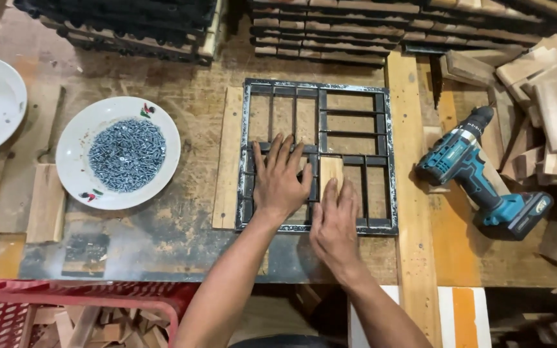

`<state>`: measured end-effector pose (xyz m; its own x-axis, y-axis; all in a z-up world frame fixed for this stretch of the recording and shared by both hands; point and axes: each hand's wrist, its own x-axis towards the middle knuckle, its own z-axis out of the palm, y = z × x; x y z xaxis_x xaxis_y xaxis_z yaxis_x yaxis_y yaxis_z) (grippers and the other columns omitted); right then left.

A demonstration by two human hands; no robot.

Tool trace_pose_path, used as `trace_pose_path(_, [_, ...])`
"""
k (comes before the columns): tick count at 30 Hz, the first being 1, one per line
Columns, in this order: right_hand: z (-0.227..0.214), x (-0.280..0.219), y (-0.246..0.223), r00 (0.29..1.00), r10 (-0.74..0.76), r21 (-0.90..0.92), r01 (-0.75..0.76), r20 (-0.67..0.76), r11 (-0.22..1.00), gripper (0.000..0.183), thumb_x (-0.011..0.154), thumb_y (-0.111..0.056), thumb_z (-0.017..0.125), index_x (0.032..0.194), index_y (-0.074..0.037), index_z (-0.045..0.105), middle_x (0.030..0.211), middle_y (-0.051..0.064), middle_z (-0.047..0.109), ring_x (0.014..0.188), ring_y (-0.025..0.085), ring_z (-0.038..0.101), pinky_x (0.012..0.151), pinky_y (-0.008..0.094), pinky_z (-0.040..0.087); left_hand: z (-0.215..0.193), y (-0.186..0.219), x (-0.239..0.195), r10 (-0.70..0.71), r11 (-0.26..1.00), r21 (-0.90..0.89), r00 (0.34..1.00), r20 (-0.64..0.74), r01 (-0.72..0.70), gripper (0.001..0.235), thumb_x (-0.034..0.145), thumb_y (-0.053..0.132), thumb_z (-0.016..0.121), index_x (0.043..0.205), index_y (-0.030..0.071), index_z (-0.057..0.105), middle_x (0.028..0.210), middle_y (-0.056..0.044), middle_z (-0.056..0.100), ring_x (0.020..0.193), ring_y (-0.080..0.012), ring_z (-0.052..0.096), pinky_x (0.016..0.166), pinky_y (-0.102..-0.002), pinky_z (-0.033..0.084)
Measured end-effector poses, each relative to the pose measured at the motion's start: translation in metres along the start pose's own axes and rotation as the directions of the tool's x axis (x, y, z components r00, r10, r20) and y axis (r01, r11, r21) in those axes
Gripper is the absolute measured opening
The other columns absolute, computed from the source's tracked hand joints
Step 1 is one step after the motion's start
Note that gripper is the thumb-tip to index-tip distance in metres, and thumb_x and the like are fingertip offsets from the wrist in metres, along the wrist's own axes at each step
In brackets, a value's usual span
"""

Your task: Assembling a wooden floor tile by placing slats into a plastic grid and fastening them with screws using a power drill.

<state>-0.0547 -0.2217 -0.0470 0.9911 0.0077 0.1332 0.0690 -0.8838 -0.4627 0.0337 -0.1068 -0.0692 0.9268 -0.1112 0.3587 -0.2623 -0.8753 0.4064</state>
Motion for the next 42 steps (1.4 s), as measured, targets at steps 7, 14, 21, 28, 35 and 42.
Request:
trace_pose_path(7, [0.041, 0.020, 0.026, 0.952, -0.156, -0.123, 0.128, -0.263, 0.984, 0.041, 0.105, -0.015, 0.054, 0.141, 0.002, 0.059, 0.148, 0.032, 0.048, 0.140, 0.050, 0.046, 0.112, 0.054, 0.041, 0.010, -0.004, -0.002, 0.016, 1.000, 0.005, 0.999, -0.044, -0.015, 0.044, 0.100, 0.040, 0.051, 0.128, 0.012, 0.070, 0.136, -0.015, 0.066, 0.139, -0.0322, 0.052, 0.122, -0.069, 0.016])
trace_pose_path(14, [0.036, 0.034, 0.026, 0.975, -0.156, -0.308, 0.102, -0.156, 0.946, 0.048, 0.106, -0.027, 0.046, 0.147, -0.004, 0.051, 0.159, 0.025, 0.039, 0.146, 0.052, 0.033, 0.112, 0.075, 0.027, 0.013, -0.008, -0.005, 0.047, 0.998, -0.039, 0.996, -0.077, -0.050, 0.042, 0.102, 0.034, 0.050, 0.131, 0.010, 0.068, 0.140, -0.016, 0.063, 0.139, -0.0333, 0.052, 0.121, -0.067, 0.018])
trace_pose_path(21, [-0.026, 0.103, 0.007, 0.811, -0.263, -0.199, 0.185, -0.522, 0.962, 0.029, 0.110, -0.026, 0.040, 0.115, -0.012, 0.064, 0.143, 0.022, 0.052, 0.150, 0.046, 0.028, 0.121, 0.067, 0.010, 0.023, -0.023, -0.005, -0.092, 0.943, -0.330, 0.983, -0.156, 0.036, 0.045, 0.101, 0.014, 0.038, 0.140, 0.012, 0.060, 0.140, -0.009, 0.063, 0.135, -0.0287, 0.056, 0.121, -0.056, 0.032])
trace_pose_path(28, [0.046, 0.104, 0.025, 0.856, -0.293, -0.363, 0.135, -0.427, 0.922, 0.053, 0.106, -0.047, 0.050, 0.146, -0.012, 0.054, 0.141, 0.028, 0.054, 0.141, 0.048, 0.045, 0.121, 0.069, 0.013, 0.037, -0.040, -0.007, -0.164, 0.870, -0.493, 0.931, -0.327, -0.020, 0.040, 0.102, 0.011, 0.038, 0.135, 0.006, 0.060, 0.129, -0.013, 0.063, 0.125, -0.0354, 0.062, 0.111, -0.048, 0.045])
trace_pose_path(35, [-0.024, 0.103, 0.128, 0.780, -0.355, -0.364, 0.176, -0.514, 0.914, 0.055, 0.084, -0.026, 0.068, 0.136, -0.009, 0.065, 0.143, 0.026, 0.052, 0.141, 0.049, 0.044, 0.119, 0.059, 0.030, 0.007, 0.001, 0.000, 0.150, 0.971, -0.154, 0.968, -0.199, -0.182, 0.058, 0.093, 0.048, 0.070, 0.132, 0.005, 0.065, 0.134, -0.019, 0.064, 0.131, -0.0374, 0.058, 0.113, -0.057, 0.034])
trace_pose_path(42, [-0.135, 0.055, 0.215, 0.951, 0.306, -0.526, -0.236, 0.049, 0.817, 0.096, 0.077, -0.034, 0.069, 0.162, -0.043, 0.026, 0.156, 0.005, 0.038, 0.133, 0.038, 0.049, 0.108, 0.060, 0.042, 0.018, 0.093, 0.011, 0.021, 0.997, 0.057, 0.906, 0.424, -0.049, 0.089, 0.092, 0.076, 0.045, 0.156, 0.015, 0.041, 0.167, -0.018, 0.029, 0.156, -0.0478, 0.007, 0.112, -0.081, 0.008])
